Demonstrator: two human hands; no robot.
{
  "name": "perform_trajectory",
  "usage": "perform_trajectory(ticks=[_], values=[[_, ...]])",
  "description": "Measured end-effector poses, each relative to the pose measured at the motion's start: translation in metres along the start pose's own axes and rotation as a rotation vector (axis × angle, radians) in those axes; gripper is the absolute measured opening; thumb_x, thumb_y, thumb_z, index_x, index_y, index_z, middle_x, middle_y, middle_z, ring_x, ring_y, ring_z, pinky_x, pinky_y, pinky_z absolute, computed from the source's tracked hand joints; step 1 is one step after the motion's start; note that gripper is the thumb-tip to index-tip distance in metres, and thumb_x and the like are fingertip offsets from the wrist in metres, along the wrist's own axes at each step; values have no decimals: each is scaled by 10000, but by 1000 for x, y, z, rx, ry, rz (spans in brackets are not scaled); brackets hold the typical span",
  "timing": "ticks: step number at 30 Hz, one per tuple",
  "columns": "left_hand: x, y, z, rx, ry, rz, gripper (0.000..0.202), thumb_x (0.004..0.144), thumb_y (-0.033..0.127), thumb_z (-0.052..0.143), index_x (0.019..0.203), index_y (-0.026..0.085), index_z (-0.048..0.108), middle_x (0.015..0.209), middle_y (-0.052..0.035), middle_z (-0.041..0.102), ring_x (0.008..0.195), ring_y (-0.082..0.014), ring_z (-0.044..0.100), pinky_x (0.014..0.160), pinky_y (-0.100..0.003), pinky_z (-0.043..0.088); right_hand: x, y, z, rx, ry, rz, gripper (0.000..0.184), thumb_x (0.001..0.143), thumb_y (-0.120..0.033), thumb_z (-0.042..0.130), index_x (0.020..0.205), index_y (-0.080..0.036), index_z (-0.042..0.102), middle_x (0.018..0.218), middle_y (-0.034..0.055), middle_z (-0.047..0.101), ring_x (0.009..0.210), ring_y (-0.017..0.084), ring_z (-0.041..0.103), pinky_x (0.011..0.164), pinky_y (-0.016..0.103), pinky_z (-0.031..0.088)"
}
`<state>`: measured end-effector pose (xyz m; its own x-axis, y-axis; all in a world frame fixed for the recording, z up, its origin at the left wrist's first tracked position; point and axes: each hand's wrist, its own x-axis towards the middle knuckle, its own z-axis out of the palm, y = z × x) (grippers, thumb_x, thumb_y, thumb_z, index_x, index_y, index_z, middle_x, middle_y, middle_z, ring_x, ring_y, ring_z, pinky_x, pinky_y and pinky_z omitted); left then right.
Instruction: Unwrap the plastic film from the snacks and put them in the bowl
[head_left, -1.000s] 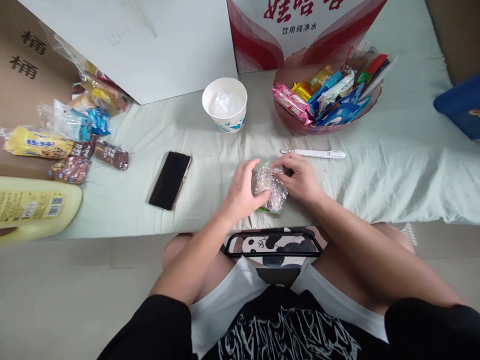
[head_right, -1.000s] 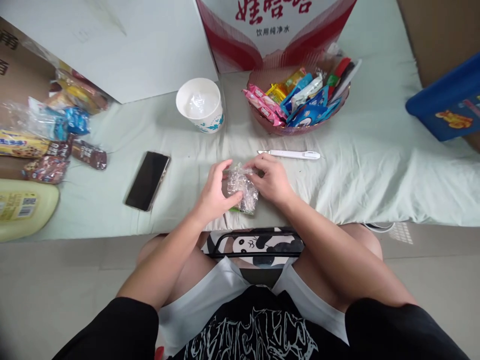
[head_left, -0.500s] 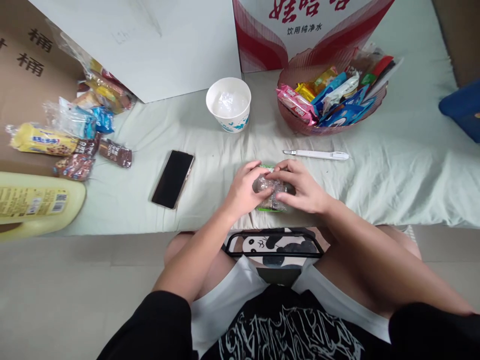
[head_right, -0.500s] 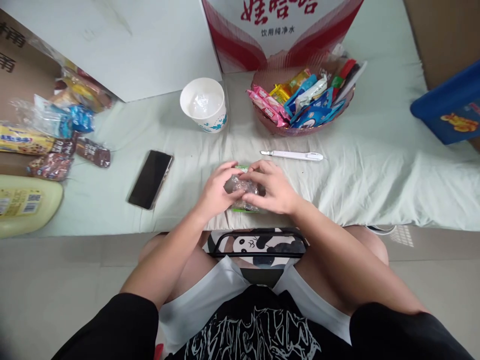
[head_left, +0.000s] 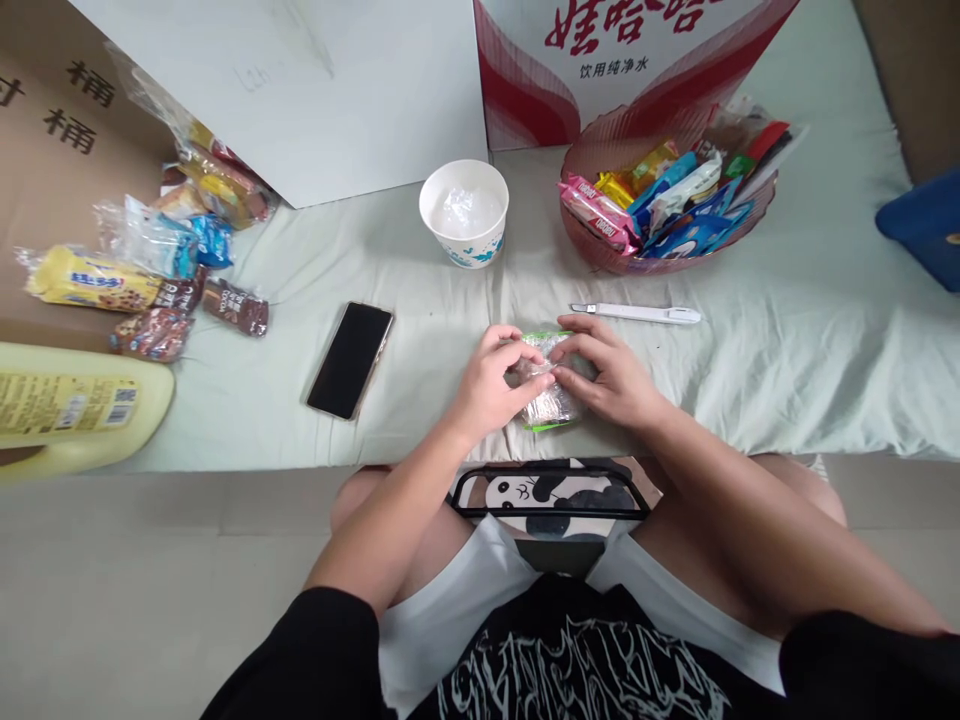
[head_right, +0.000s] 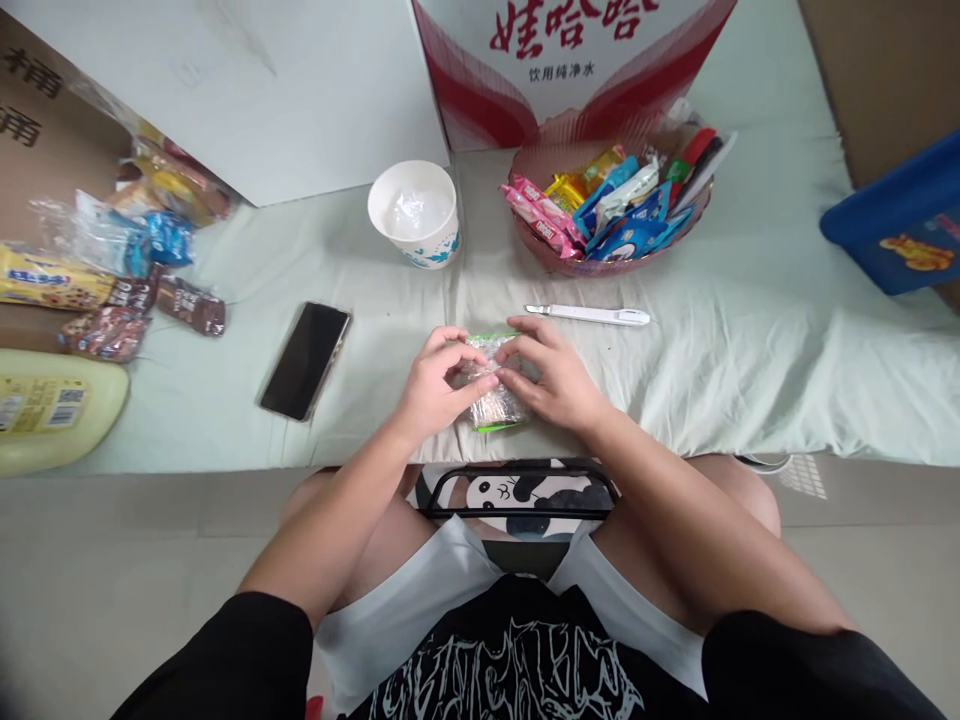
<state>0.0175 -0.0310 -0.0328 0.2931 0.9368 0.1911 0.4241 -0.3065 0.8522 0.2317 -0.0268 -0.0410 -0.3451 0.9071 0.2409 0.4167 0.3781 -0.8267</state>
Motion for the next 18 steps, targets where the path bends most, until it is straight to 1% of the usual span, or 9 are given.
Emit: perform_trajectory(ticks=[2,4,6,8,10,11,13,15,18], values=[[0,1,-2,-78,37,47,139,859,326,776,869,205,709,1147,-67,554,952,-171,631,826,-334,575,0,-3,2,152,23,81,436,885,-451,726,1235,-237,577,1331,147,607,1204,288,636,989,464,545],[-1,4,-3,-150,75,68,199,856,379,785,814,207,694,1112,-67,558,994,-189,619,815,-333,570,1,-8,2,353,-21,177,600,869,-517,748,1334,-254,475,1167,98,642,968,219,674,822,376,570],[-1,8,-3,-263,109,36,258,826,432,814,831,219,671,1085,-59,562,1009,-196,614,779,-314,562,3,-14,3,529,-69,219,585,878,-551,738,1303,-261,460,972,29,618,790,161,627,692,304,530],[-2,10,-1,-436,129,-67,351,777,444,855,984,258,642,1108,-41,568,977,-177,625,744,-285,554,4,-20,3,628,-62,205,501,883,-542,738,1201,-258,476,880,-8,565,718,130,570,631,267,479],[-2,12,1,-611,107,-225,540,730,422,889,1155,302,577,1132,-22,592,935,-158,645,755,-277,557,5,-24,5,646,-26,180,443,884,-515,744,1119,-253,475,844,-25,523,677,110,519,598,251,431],[-2,12,1,-676,74,-305,593,715,416,897,1191,301,562,1115,-17,613,915,-153,653,770,-279,559,4,-24,6,636,-16,177,427,886,-508,741,1098,-251,474,832,-29,508,662,105,499,587,250,412],[0,13,1,-743,-9,-417,570,702,428,901,1157,250,606,1035,-18,661,890,-154,662,799,-281,556,3,-24,9,601,-10,189,420,891,-513,724,1100,-247,476,819,-32,493,649,105,477,579,253,392],[2,15,1,-753,-48,-450,509,688,439,911,1065,197,670,976,-28,698,875,-156,667,806,-274,550,2,-23,10,565,-22,211,426,898,-522,703,1131,-244,478,809,-35,491,632,106,462,571,258,386],[5,17,-1,-732,-6,-439,485,653,417,941,1011,177,719,940,-33,736,835,-150,679,773,-262,556,3,-20,6,510,-44,193,444,919,-527,651,1213,-245,476,834,-18,543,645,127,497,584,275,424]])
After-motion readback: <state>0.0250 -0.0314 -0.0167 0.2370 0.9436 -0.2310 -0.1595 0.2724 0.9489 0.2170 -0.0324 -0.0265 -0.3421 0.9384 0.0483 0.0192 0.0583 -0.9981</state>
